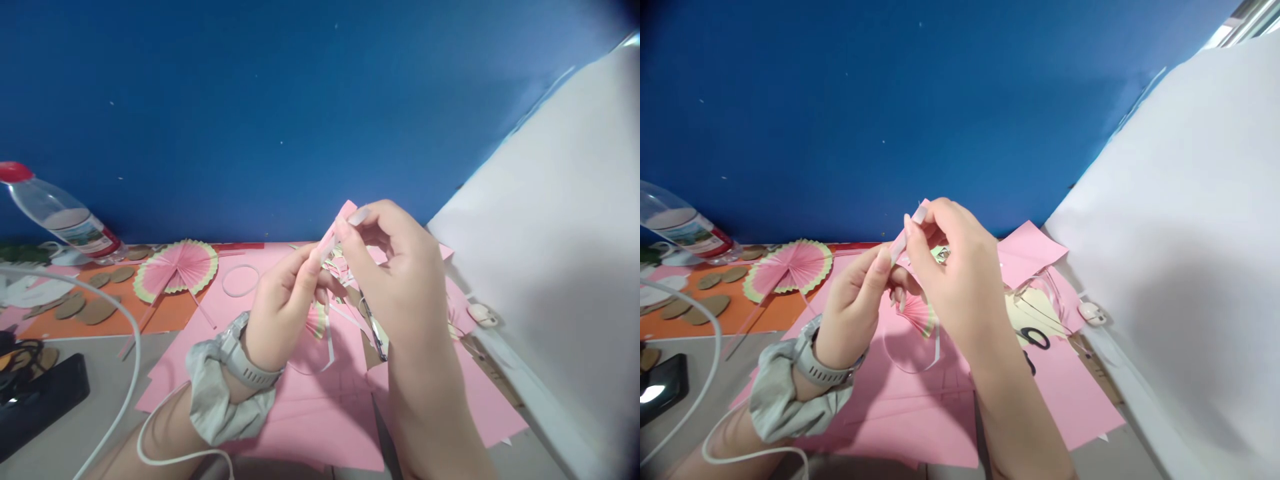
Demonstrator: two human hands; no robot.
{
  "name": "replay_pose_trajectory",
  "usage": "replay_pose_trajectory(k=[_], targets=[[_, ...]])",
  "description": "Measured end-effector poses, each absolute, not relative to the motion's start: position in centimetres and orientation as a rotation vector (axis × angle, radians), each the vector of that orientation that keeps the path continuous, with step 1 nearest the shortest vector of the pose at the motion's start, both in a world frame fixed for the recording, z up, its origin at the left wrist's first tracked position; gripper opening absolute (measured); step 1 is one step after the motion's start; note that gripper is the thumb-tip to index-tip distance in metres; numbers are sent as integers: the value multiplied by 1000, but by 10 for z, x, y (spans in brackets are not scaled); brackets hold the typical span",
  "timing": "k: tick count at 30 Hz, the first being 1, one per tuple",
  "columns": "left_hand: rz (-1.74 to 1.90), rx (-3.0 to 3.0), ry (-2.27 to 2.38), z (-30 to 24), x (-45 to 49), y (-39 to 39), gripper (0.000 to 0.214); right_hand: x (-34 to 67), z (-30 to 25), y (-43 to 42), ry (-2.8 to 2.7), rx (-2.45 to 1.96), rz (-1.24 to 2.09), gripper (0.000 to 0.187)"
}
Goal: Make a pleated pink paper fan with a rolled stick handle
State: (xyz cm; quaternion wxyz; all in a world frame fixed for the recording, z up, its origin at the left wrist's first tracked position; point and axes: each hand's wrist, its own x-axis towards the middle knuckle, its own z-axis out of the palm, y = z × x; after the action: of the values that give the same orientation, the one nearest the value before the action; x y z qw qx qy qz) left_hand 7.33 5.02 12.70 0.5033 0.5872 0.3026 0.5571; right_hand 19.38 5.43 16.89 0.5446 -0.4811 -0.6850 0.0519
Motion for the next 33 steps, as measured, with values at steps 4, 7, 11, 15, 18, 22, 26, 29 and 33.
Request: replay_pose_trajectory(k=[4, 7, 11, 15, 18, 22, 26, 29, 33], targets=[[1347, 1411, 717, 127, 73, 50, 32, 194, 168, 53, -1687, -1158, -4, 9], [1351, 1396, 696, 128, 74, 50, 31, 195, 167, 55, -1732, -1148, -105, 8], [1349, 1349, 685, 130, 74, 51, 26, 196, 165, 56, -1763, -1145, -218, 7], [1331, 1295, 691, 132, 74, 49, 26, 195, 164, 57, -1785, -1142, -300, 9], [1327, 1292, 709, 133, 74, 48, 26, 194, 164, 58, -1801, -1129, -369, 13], [1329, 1309, 732, 134, 74, 49, 27, 193, 162, 60, -1800, -1107, -406, 13], [1330, 1325, 745, 134, 73, 50, 27, 191, 159, 61, -1798, -1111, -407, 11], [1340, 1336, 761, 133, 72, 50, 27, 190, 158, 62, -1783, -1109, -404, 10], [1351, 1343, 765, 131, 71, 50, 27, 190, 158, 63, -1754, -1109, -369, 11]])
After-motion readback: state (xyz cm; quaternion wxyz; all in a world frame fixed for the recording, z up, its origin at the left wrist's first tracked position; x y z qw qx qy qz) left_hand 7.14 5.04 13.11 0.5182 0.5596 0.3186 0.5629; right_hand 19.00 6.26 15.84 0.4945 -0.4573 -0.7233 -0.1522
